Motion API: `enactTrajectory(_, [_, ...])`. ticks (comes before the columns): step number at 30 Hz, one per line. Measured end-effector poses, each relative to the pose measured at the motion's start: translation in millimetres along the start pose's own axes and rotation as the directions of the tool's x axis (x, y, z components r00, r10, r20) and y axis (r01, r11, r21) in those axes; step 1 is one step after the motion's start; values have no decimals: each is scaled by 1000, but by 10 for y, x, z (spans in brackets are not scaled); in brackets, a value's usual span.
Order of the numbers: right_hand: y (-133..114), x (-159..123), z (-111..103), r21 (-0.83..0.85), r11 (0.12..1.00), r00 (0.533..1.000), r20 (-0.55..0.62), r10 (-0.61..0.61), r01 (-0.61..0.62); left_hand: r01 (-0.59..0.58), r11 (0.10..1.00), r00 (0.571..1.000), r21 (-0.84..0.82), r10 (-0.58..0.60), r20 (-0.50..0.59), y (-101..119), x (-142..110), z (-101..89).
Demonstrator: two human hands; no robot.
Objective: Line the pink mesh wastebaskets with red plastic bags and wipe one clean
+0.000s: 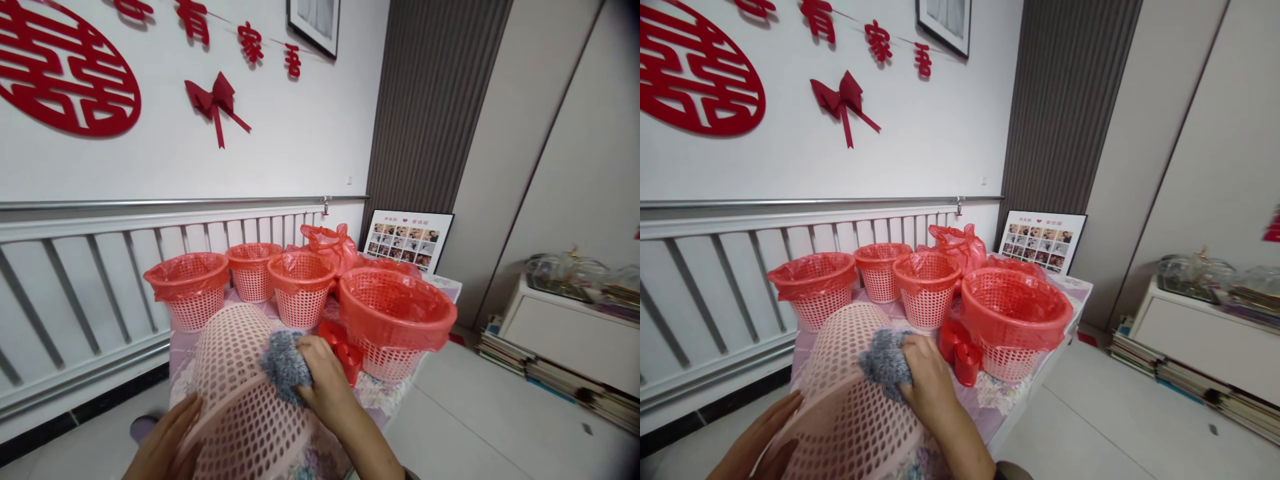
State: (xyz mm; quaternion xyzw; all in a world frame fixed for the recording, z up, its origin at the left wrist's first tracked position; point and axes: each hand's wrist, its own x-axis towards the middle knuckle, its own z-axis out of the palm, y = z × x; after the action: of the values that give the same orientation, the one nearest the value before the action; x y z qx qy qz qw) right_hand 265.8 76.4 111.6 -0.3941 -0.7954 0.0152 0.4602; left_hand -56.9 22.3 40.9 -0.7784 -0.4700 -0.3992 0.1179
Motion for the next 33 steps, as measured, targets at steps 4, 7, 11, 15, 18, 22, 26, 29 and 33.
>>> enactTrajectory(4, [-232, 261, 59, -91, 984, 974, 185, -131, 150, -57, 996, 998, 68, 58, -5, 79, 217, 23])
enactTrajectory(7, [-256, 272, 232, -109, 985, 979, 166, -118, 137, -71, 994, 997, 83, 69, 22, 35, 251, 48])
enactTrajectory(11, [-179, 210, 403, -99, 989, 991, 93, -100, 109, -100, 992, 993, 82, 95, 66, -61, 170, 83])
enactTrajectory(15, [-106, 174, 459, -85, 991, 994, 56, -95, 100, -73, 995, 996, 72, 69, 59, -97, 93, 103])
enactTrajectory(18, [-20, 121, 471, -76, 995, 998, 12, -67, 68, -65, 996, 997, 65, 62, 53, -105, 47, 104])
enactTrajectory(22, [183, -49, 493, -39, 999, 999, -51, 10, -12, 2, 999, 997, 55, -6, 83, -92, 2, 88])
enactTrajectory(26, [440, -317, 565, 28, 979, 973, -116, 202, -200, 24, 999, 998, 41, -26, 63, -60, -26, 59])
enactTrajectory(29, [597, -559, 656, 86, 942, 930, -156, 333, -323, 12, 999, 998, 51, -15, 61, -53, -56, 47])
enactTrajectory(33, [703, -911, 829, 136, 888, 867, -196, 459, -439, -4, 997, 997, 76, -2, 74, -80, -108, 63])
